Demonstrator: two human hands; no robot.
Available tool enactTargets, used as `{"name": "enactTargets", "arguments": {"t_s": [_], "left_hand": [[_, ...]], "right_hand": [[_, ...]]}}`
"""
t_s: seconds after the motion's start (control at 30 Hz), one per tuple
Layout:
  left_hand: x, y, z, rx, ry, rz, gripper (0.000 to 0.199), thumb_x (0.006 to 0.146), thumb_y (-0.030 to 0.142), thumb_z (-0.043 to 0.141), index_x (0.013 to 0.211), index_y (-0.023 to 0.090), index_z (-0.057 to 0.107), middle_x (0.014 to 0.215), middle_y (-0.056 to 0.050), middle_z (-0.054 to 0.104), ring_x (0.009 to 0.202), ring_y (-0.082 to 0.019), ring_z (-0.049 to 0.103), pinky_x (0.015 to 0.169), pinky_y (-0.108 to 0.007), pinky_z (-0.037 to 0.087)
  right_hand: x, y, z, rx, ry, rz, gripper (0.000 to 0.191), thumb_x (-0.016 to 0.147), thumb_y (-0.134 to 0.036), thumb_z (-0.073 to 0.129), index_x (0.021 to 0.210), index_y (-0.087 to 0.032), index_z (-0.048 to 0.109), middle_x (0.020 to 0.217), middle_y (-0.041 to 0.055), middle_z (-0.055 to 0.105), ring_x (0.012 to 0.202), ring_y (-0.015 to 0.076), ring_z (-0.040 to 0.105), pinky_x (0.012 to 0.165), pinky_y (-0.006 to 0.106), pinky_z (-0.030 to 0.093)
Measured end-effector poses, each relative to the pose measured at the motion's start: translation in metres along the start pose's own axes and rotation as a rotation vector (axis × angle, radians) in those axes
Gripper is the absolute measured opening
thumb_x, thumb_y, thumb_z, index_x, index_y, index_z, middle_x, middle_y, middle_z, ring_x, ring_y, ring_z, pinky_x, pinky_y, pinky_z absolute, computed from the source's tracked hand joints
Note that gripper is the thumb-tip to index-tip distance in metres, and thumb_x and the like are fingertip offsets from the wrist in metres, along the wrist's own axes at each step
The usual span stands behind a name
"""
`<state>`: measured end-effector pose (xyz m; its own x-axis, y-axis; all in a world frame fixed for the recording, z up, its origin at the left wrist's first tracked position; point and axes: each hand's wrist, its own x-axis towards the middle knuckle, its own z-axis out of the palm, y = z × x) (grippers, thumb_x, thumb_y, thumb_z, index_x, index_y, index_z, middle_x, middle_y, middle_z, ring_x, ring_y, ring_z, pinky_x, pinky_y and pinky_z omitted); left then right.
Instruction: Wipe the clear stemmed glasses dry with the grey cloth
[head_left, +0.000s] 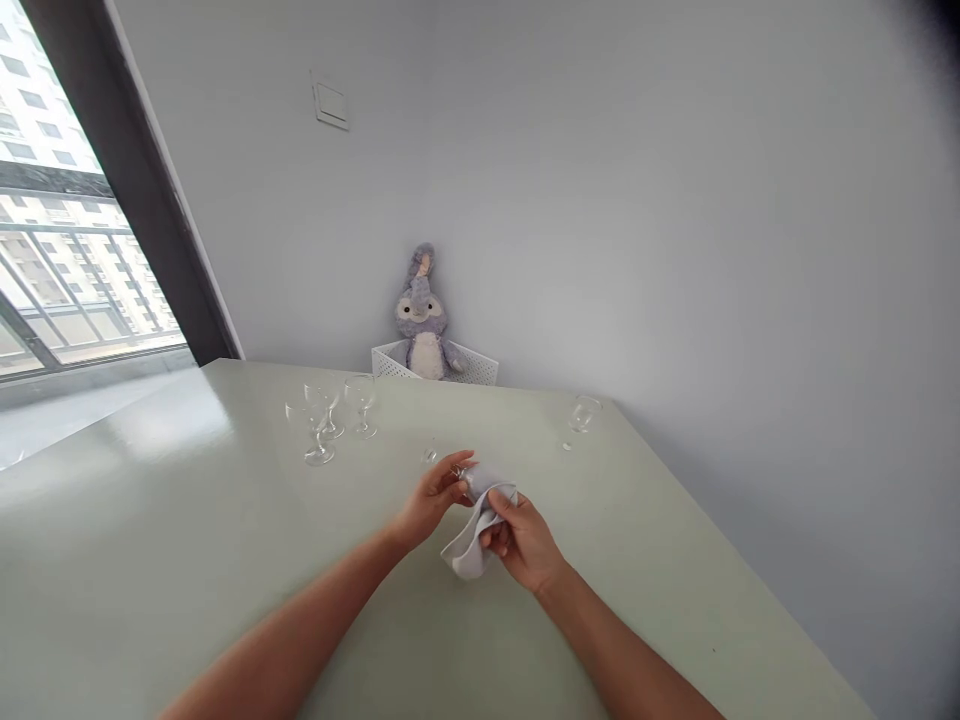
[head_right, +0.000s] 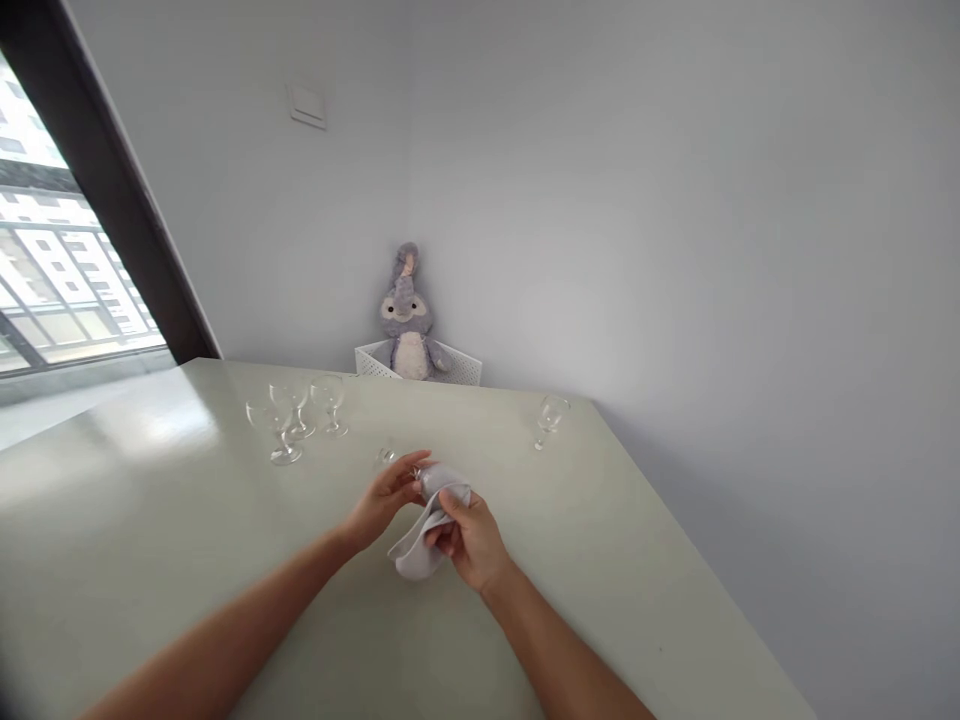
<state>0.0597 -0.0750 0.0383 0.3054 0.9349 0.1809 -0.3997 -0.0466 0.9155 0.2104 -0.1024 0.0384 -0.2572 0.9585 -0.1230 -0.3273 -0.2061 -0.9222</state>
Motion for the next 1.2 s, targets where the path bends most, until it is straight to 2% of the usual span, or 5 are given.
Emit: {"name": "enactTargets", "arguments": {"t_s": [0.2,0.53,0.83,1.1,1.2], "left_hand": [[0.001,-0.011,-0.006,0.212,0.071,-0.088,0.039,0.077,0.038,0.05,0.111,0.019,0.054,0.053,0.002,0.055,0.045,-0.011,0.05,0.05,-0.024,0.044],[0.006,0.008,-0.023,0.753,0.058,0.433,0.015,0.064,0.024,0.067,0.078,0.028,0.064,0.07,-0.004,0.063,0.092,-0.025,0.053,0.102,-0.04,0.016],[0.008,0.008,-0.037,0.795,-0.118,-0.117,0.022,0.065,0.041,0.062,0.062,0.019,0.064,0.051,0.001,0.053,0.046,-0.01,0.04,0.048,-0.021,0.031],[0.019,0.012,-0.051,0.845,0.235,-0.217,0.038,0.068,0.052,0.049,0.065,0.015,0.058,0.05,0.003,0.049,0.043,-0.006,0.033,0.044,-0.02,0.025],[0.018,0.006,-0.046,0.924,0.269,-0.237,0.036,0.068,0.05,0.049,0.068,0.016,0.059,0.052,0.002,0.052,0.042,-0.007,0.035,0.044,-0.021,0.026]], "right_hand": [[-0.004,0.015,-0.002,-0.62,0.095,-0.379,0.017,0.068,-0.039,0.061,0.064,-0.022,0.06,0.058,0.0033,0.061,0.054,0.0168,0.057,0.051,0.027,0.043],[0.014,-0.012,-0.026,-0.067,-0.003,0.038,0.034,0.068,-0.046,0.06,0.063,-0.013,0.055,0.039,-0.0016,0.053,0.031,0.0084,0.047,0.032,0.016,0.028],[0.008,-0.038,-0.048,-0.433,-0.304,-0.069,0.027,0.068,-0.038,0.063,0.073,-0.011,0.064,0.065,0.0026,0.063,0.061,0.0151,0.058,0.059,0.028,0.046],[0.016,-0.032,-0.055,-0.791,0.361,-0.52,0.038,0.08,-0.048,0.043,0.082,-0.014,0.061,0.074,0.0083,0.063,0.071,0.0232,0.058,0.065,0.036,0.044],[0.006,-0.026,-0.04,-1.242,0.28,-0.822,0.039,0.081,-0.047,0.041,0.098,-0.018,0.061,0.098,0.0103,0.062,0.09,0.0281,0.052,0.08,0.044,0.037]]}}
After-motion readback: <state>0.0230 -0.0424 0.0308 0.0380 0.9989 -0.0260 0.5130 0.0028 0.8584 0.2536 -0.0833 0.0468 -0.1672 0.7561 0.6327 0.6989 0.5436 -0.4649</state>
